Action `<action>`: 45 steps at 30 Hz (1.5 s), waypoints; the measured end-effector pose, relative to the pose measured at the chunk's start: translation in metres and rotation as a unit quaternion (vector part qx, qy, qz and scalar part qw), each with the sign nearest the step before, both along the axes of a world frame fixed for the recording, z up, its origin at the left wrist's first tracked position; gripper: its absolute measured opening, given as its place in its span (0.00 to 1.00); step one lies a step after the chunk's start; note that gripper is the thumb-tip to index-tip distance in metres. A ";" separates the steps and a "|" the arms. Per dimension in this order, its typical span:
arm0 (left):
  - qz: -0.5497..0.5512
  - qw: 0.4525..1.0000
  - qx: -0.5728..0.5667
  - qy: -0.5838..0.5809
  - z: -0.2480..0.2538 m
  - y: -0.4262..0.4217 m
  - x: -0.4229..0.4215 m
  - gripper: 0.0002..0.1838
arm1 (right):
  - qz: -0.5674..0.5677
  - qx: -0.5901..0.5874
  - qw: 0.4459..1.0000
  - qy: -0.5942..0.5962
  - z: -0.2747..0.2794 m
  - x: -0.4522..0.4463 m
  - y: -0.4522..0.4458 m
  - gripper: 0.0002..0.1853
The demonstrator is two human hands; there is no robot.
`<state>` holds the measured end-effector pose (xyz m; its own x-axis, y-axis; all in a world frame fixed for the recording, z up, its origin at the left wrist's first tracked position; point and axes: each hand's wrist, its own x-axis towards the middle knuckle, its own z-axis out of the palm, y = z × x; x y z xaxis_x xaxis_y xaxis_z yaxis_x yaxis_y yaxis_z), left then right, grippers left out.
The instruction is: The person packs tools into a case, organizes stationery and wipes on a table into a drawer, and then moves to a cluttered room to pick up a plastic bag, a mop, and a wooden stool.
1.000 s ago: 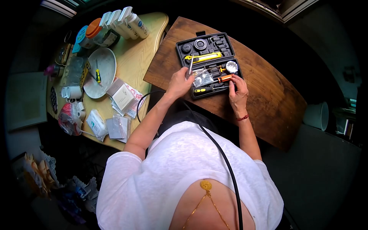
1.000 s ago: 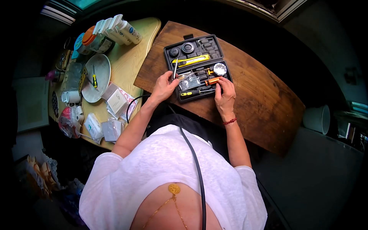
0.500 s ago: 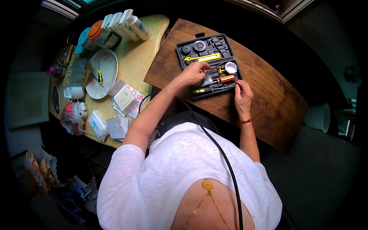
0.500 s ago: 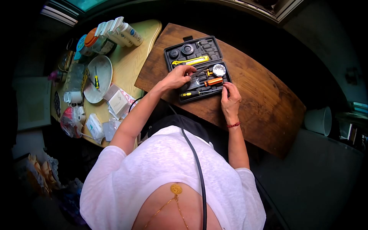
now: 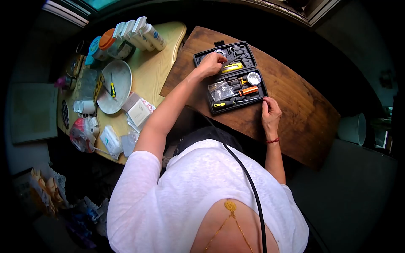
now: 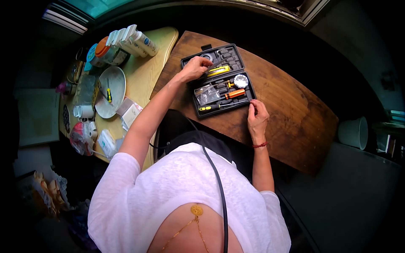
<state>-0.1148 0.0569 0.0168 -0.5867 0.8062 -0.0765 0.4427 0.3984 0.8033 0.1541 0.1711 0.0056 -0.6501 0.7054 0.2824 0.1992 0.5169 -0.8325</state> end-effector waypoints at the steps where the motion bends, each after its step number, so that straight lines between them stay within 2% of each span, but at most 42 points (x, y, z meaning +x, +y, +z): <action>1: -0.009 1.000 -0.012 -0.002 -0.003 0.005 -0.003 0.16 | 0.000 0.007 1.000 0.003 0.000 0.000 0.000 0.06; 6: -0.024 0.995 -0.042 0.090 -0.004 0.014 0.000 0.14 | 0.000 0.007 1.000 -0.001 0.000 0.003 0.002 0.06; 8: -0.019 0.995 -0.019 0.095 -0.004 0.013 0.004 0.13 | -0.002 0.010 1.000 -0.013 0.000 0.004 0.003 0.06; 11: -0.011 0.979 0.025 0.202 -0.013 0.010 0.008 0.08 | -0.003 0.031 1.000 -0.001 -0.002 0.006 0.007 0.06; 15: -0.050 0.957 0.039 0.284 -0.017 0.008 0.007 0.06 | -0.006 0.021 1.000 -0.008 0.001 0.003 0.008 0.06; 18: -0.056 0.959 0.034 0.275 -0.021 0.007 0.007 0.08 | -0.010 0.013 1.000 -0.007 -0.002 -0.002 0.011 0.06; 20: -0.055 0.951 0.067 0.297 -0.023 0.005 0.007 0.06 | -0.023 -0.034 0.999 -0.003 -0.001 -0.005 0.009 0.07; 22: -0.061 0.949 0.088 0.296 -0.024 0.004 0.008 0.05 | -0.026 -0.015 1.000 -0.007 -0.008 -0.007 0.011 0.08; 24: -0.055 0.950 0.069 0.299 -0.021 -0.002 0.012 0.08 | -0.030 0.005 0.999 -0.011 -0.016 -0.006 0.014 0.09; 26: -0.015 0.939 0.082 0.333 -0.008 -0.015 0.025 0.15 | -0.023 -0.009 0.999 -0.032 -0.022 -0.004 0.016 0.10; 27: -0.008 0.948 0.034 0.316 -0.006 -0.021 0.028 0.21 | -0.022 -0.008 0.999 -0.030 -0.020 -0.004 0.018 0.10; 29: 0.005 0.944 0.031 0.327 -0.014 -0.030 0.031 0.21 | -0.001 0.028 0.999 -0.032 -0.018 -0.003 0.018 0.11; 32: 0.024 0.947 0.031 0.319 -0.023 -0.036 0.034 0.20 | 0.004 0.001 0.999 -0.032 -0.018 -0.001 0.018 0.10; 35: -0.021 0.955 0.082 0.285 -0.032 -0.032 0.027 0.20 | 0.002 0.008 0.999 -0.038 -0.014 -0.003 0.017 0.10; 38: -0.020 0.953 0.127 0.275 -0.037 -0.031 0.022 0.20 | 0.002 0.022 0.999 -0.041 -0.015 -0.003 0.016 0.10; 40: 0.012 0.947 0.121 0.297 -0.024 -0.035 0.029 0.21 | 0.003 0.027 0.999 -0.041 -0.017 -0.003 0.016 0.10; 42: 0.090 0.953 0.069 0.282 -0.014 -0.040 0.036 0.22 | 0.000 0.045 0.998 -0.032 -0.019 -0.002 0.016 0.10; 45: 0.097 0.958 0.069 0.261 -0.024 -0.040 0.037 0.24 | 0.001 0.043 0.998 -0.040 -0.018 -0.001 0.016 0.10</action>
<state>-0.0775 0.0171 -0.0070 -0.6552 0.6600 0.3676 0.7274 0.4197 0.5429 0.1526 0.1869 -0.0123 -0.6744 0.6793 0.2892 0.2617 0.5863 -0.7667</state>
